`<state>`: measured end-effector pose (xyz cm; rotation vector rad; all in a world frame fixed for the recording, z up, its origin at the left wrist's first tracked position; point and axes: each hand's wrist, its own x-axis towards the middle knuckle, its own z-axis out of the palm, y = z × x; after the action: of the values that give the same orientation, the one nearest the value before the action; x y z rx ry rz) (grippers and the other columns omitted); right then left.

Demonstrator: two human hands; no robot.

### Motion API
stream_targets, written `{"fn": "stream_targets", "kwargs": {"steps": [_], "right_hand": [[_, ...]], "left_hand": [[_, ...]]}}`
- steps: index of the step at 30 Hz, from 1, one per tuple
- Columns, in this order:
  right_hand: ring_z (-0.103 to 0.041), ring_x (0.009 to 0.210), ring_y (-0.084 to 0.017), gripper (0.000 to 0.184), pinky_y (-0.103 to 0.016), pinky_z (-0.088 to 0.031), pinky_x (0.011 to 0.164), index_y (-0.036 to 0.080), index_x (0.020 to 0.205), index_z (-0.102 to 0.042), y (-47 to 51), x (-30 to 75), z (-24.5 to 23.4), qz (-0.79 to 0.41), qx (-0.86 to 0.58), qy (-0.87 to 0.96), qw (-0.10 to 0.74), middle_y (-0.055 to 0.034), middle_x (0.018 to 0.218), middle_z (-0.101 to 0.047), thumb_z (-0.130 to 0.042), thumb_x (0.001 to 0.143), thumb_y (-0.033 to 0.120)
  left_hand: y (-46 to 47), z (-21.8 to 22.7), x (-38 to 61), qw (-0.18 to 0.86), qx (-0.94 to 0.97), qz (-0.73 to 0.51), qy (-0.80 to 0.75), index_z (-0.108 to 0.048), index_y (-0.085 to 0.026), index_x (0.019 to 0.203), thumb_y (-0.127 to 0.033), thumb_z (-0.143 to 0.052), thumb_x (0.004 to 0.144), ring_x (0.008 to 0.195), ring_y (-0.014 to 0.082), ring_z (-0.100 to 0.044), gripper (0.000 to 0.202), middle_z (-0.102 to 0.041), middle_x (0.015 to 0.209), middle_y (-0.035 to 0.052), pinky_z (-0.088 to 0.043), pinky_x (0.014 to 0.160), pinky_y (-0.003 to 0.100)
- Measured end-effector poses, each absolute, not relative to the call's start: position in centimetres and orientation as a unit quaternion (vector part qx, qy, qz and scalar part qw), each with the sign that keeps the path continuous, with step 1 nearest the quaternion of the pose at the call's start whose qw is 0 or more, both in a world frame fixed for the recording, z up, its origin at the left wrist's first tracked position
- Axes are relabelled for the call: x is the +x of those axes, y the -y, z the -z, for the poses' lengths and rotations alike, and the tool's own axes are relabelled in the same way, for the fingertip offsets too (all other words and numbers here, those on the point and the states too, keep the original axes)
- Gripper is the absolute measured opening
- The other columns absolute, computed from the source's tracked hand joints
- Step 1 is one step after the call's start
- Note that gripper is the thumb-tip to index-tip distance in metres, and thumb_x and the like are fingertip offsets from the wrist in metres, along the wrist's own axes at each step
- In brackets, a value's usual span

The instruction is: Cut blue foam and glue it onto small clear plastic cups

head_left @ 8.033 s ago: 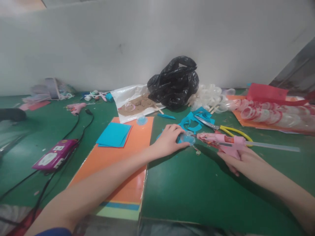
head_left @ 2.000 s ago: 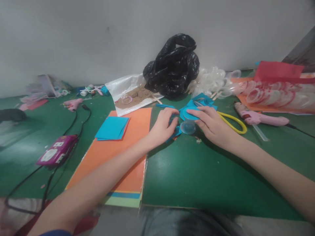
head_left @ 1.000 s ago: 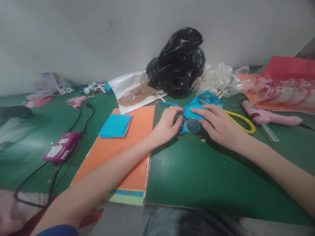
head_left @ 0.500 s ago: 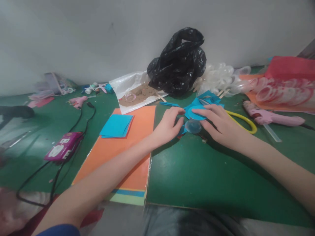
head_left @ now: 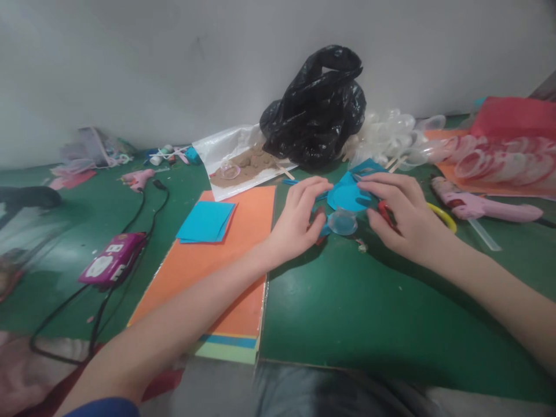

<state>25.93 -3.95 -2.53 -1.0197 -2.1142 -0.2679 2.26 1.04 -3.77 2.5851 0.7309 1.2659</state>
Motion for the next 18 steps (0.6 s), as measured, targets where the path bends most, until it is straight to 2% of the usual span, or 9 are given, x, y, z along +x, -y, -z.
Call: {"fn": "stream_targets", "kwargs": {"steps": [4,7,18], "right_hand": [[-0.064,0.111,-0.035,0.041,-0.056,-0.055,0.094,0.028,0.129,-0.057,4.19,26.20,2.41,0.114,-0.399,0.820,0.395,-0.0130,0.118,-0.067,-0.054,0.092,0.013],[-0.065,0.106,-0.033,0.042,-0.054,-0.055,0.091,0.032,0.123,-0.057,4.15,26.31,2.57,0.116,-0.406,0.819,0.389,-0.0094,0.115,-0.068,-0.052,0.088,0.009],[-0.064,0.096,-0.031,0.033,-0.052,-0.054,0.085,0.029,0.101,-0.063,3.97,26.52,2.38,0.110,-0.393,0.821,0.400,-0.0074,0.100,-0.070,-0.051,0.084,0.003]], "left_hand": [[-0.57,3.36,2.27,0.066,0.892,-0.385,-0.229,-0.046,-0.025,0.134,-0.010,-0.043,0.094,0.135,0.0251,-0.049,0.042,-0.056,0.139,0.0115,-0.042,0.113,0.048],[-0.39,3.12,2.31,0.059,0.903,-0.361,-0.225,-0.049,-0.025,0.130,-0.009,-0.041,0.096,0.132,0.0252,-0.051,0.038,-0.060,0.135,0.0118,-0.043,0.111,0.048],[-0.34,3.11,2.32,0.075,0.907,-0.350,-0.222,-0.051,-0.024,0.125,-0.009,-0.042,0.097,0.128,0.0244,-0.052,0.033,-0.060,0.133,0.0118,-0.045,0.108,0.046]]}}
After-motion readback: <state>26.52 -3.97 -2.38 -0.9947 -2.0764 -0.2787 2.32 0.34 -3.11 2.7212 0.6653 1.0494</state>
